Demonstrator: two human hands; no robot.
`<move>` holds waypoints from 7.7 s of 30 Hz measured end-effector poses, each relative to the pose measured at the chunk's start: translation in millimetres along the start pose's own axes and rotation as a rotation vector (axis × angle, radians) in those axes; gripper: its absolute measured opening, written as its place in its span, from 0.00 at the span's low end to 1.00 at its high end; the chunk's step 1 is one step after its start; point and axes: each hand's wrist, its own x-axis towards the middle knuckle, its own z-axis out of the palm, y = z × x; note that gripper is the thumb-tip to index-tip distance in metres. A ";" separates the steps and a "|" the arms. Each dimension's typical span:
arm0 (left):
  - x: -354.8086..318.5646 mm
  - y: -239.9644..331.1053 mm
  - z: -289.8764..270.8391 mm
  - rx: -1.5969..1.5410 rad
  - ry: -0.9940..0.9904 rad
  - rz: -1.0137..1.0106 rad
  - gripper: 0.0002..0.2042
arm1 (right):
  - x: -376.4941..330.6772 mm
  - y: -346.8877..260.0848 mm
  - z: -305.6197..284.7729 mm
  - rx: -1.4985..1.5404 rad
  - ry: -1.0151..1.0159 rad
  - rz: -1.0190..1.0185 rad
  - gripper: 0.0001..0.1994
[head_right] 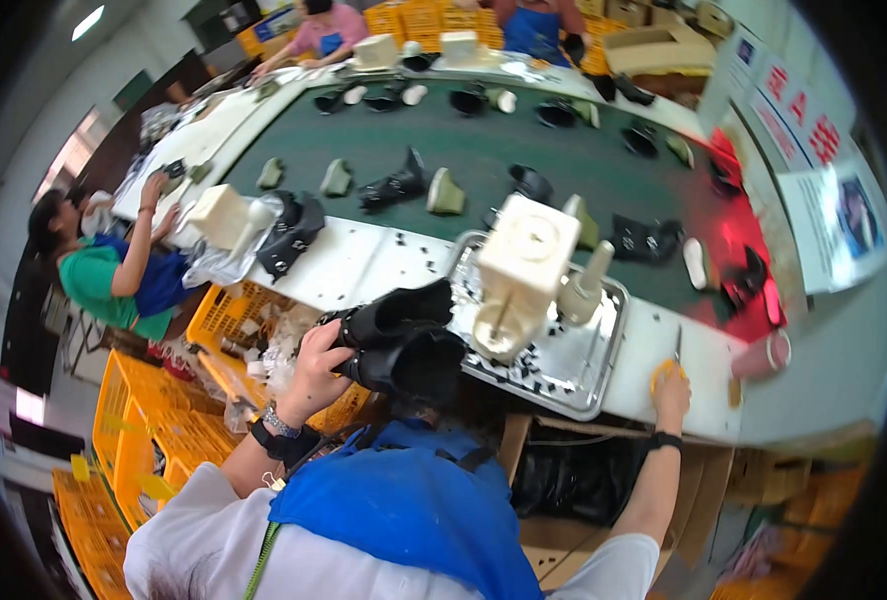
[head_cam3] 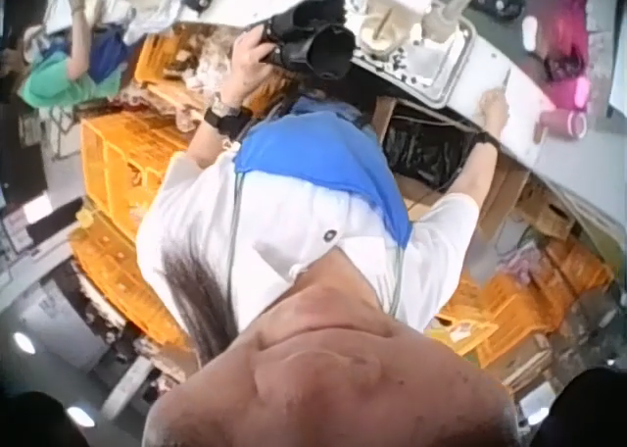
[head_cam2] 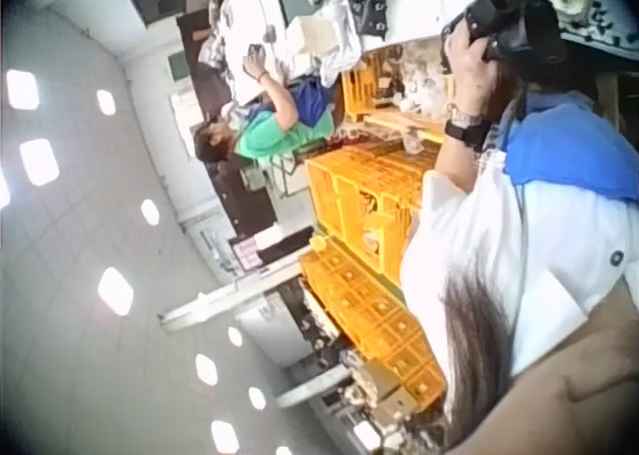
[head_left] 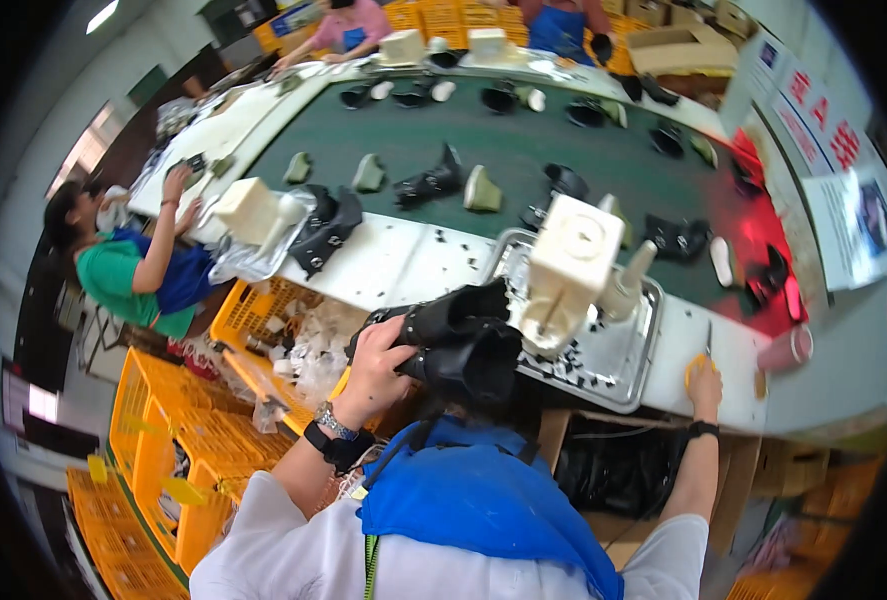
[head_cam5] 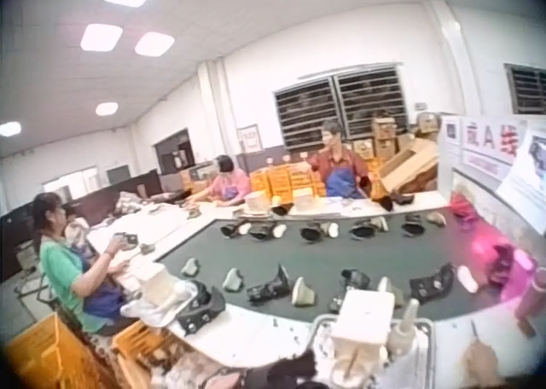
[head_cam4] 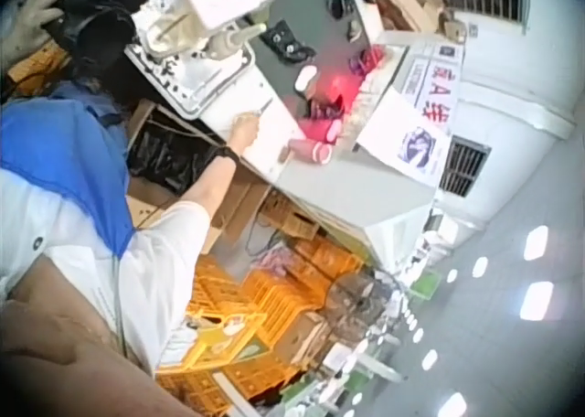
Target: The recorder uses a brush to apply glue to the edges and interior of black boot uppers on a production line.
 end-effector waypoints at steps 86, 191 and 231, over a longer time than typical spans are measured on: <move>60.5 -159.0 -12.6 -0.670 -0.065 -0.096 0.52 | -220.3 -465.4 -107.6 0.934 -0.067 -1.377 0.09; 132.1 -194.7 42.2 -1.269 -1.094 -0.035 0.48 | -181.1 -377.5 -104.9 1.107 0.291 -0.548 0.05; 109.5 -159.2 49.4 -0.807 -0.628 0.251 0.42 | -148.1 -390.4 -104.0 0.993 0.333 -0.404 0.13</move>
